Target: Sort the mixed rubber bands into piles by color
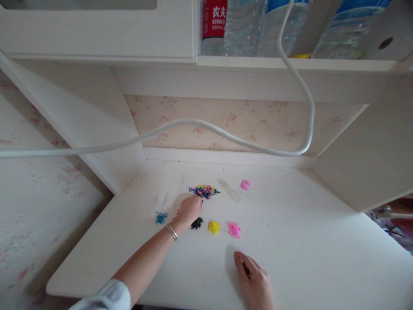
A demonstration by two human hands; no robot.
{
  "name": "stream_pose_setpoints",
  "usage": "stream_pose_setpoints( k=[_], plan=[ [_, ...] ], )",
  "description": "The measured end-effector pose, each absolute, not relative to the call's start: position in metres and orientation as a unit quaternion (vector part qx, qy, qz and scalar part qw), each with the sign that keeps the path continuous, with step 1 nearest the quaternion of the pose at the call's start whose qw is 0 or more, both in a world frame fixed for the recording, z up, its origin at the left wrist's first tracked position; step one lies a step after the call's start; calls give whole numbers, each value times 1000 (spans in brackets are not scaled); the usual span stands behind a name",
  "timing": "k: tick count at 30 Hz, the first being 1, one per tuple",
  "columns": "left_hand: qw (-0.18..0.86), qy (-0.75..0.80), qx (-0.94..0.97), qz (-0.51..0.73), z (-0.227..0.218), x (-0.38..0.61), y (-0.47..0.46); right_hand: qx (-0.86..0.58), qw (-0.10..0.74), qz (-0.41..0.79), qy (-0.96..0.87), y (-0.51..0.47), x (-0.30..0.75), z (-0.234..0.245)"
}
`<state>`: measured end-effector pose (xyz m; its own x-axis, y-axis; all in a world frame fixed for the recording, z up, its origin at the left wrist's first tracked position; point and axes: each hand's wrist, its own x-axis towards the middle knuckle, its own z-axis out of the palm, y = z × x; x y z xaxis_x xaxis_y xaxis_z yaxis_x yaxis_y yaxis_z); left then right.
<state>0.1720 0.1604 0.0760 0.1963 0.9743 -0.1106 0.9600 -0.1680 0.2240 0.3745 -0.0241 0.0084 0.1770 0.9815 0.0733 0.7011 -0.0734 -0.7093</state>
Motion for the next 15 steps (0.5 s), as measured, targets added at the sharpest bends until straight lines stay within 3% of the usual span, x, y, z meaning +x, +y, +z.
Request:
stream_pose_setpoints(
  k=[15],
  plan=[
    [130,626,763,100,89,151,123,-695,312,211,-612,-27,372,14]
  ],
)
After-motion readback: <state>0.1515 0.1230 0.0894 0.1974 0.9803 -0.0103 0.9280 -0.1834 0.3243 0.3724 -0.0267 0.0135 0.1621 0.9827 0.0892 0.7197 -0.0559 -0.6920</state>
